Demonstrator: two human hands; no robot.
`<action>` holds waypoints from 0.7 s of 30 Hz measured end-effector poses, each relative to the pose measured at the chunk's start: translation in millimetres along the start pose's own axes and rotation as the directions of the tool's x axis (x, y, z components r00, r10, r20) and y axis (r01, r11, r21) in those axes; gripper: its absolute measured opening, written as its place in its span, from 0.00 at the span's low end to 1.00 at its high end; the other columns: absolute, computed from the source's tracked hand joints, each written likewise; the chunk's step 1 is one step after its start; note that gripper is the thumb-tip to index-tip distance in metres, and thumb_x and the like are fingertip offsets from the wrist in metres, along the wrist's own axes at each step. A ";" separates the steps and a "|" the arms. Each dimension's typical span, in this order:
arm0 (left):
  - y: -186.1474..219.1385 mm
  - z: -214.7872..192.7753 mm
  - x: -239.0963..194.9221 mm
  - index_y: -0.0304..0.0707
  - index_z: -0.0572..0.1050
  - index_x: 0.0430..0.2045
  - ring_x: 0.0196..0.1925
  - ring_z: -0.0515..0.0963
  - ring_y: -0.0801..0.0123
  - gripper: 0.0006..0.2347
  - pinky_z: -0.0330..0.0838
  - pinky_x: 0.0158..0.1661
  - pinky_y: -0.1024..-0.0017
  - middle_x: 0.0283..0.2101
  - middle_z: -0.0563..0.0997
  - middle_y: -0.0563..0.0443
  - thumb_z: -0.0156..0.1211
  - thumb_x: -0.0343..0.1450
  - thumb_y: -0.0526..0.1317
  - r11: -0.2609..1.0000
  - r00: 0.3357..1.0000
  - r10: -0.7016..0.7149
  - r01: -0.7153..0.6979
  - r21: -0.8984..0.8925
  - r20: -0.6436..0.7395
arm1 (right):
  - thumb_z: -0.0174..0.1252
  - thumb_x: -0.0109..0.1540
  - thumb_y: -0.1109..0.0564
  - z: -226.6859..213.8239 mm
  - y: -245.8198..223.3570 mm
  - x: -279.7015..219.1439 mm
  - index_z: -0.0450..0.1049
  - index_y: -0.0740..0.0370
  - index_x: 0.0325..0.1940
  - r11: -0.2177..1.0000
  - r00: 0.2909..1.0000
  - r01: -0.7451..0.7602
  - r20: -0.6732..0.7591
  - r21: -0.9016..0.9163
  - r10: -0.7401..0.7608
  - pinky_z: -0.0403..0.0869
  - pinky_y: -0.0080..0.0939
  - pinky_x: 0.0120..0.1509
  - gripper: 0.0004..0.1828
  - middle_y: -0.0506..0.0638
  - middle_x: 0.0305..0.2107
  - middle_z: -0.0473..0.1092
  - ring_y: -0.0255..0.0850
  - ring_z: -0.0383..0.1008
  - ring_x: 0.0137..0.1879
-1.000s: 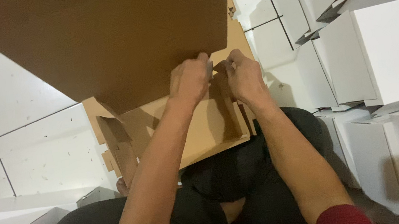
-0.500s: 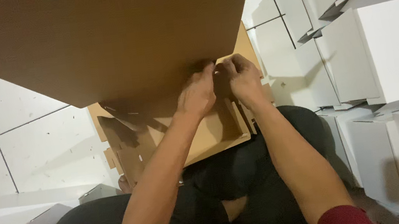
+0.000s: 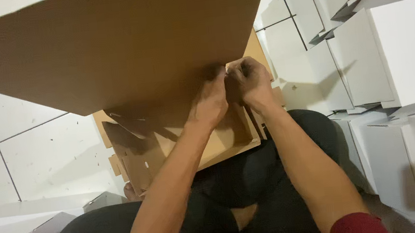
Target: The person sits on the floor and assembles a cardboard box by folding and taping its flaps. They then place a white box inside the assembled cardboard box and continue to fold and tape additional cardboard pieces.
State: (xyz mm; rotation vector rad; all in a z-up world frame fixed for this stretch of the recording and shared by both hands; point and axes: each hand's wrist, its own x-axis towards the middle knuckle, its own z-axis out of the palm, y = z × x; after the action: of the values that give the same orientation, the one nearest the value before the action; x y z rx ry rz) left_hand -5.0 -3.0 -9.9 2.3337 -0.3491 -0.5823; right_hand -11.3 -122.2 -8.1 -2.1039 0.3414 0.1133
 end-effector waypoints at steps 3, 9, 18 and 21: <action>-0.9 6.4 -1.4 0.35 0.55 0.54 0.41 0.79 0.44 0.22 0.70 0.43 0.49 0.36 0.77 0.29 0.41 0.64 0.25 1.000 1.000 0.004 -0.004 0.000 0.011 | 0.50 0.61 0.53 3.4 20.9 15.5 0.68 0.63 0.30 0.999 1.000 0.000 -0.030 -0.046 -0.001 0.68 0.50 0.41 0.10 0.57 0.23 0.69 0.52 0.72 0.35; 25.2 -7.3 -7.8 0.33 0.56 0.56 0.59 0.64 0.39 0.22 0.60 0.57 0.47 0.56 0.64 0.27 0.38 0.65 0.24 0.959 0.996 -0.084 0.076 -0.272 -0.019 | 0.50 0.60 0.54 10.1 37.1 21.1 0.67 0.71 0.30 0.996 0.994 0.043 -0.095 -0.073 -0.050 0.65 0.55 0.40 0.14 0.68 0.23 0.67 0.63 0.70 0.36; -19.5 51.4 21.3 0.31 0.59 0.55 0.61 0.63 0.43 0.23 0.59 0.59 0.53 0.54 0.66 0.30 0.41 0.63 0.24 0.979 0.995 -0.011 -0.009 -0.203 -0.099 | 0.40 0.64 0.42 25.8 85.6 41.2 0.70 0.55 0.43 0.972 0.985 -0.161 0.089 0.172 0.147 0.64 0.52 0.54 0.20 0.56 0.39 0.71 0.52 0.70 0.51; -31.8 83.7 34.9 0.23 0.62 0.47 0.59 0.62 0.38 0.17 0.60 0.57 0.51 0.51 0.65 0.26 0.41 0.63 0.23 0.934 0.979 0.097 -0.151 -0.324 -0.179 | 0.40 0.64 0.43 24.0 71.2 32.2 0.70 0.56 0.45 0.897 0.974 -0.208 0.171 0.391 0.151 0.62 0.51 0.57 0.19 0.56 0.41 0.71 0.51 0.69 0.52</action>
State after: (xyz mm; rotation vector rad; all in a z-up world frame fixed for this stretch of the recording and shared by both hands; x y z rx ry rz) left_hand -13.8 -41.4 -97.5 1.9957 -0.2944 -0.3571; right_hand 0.4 -143.4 -86.1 -1.6387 0.4366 0.2710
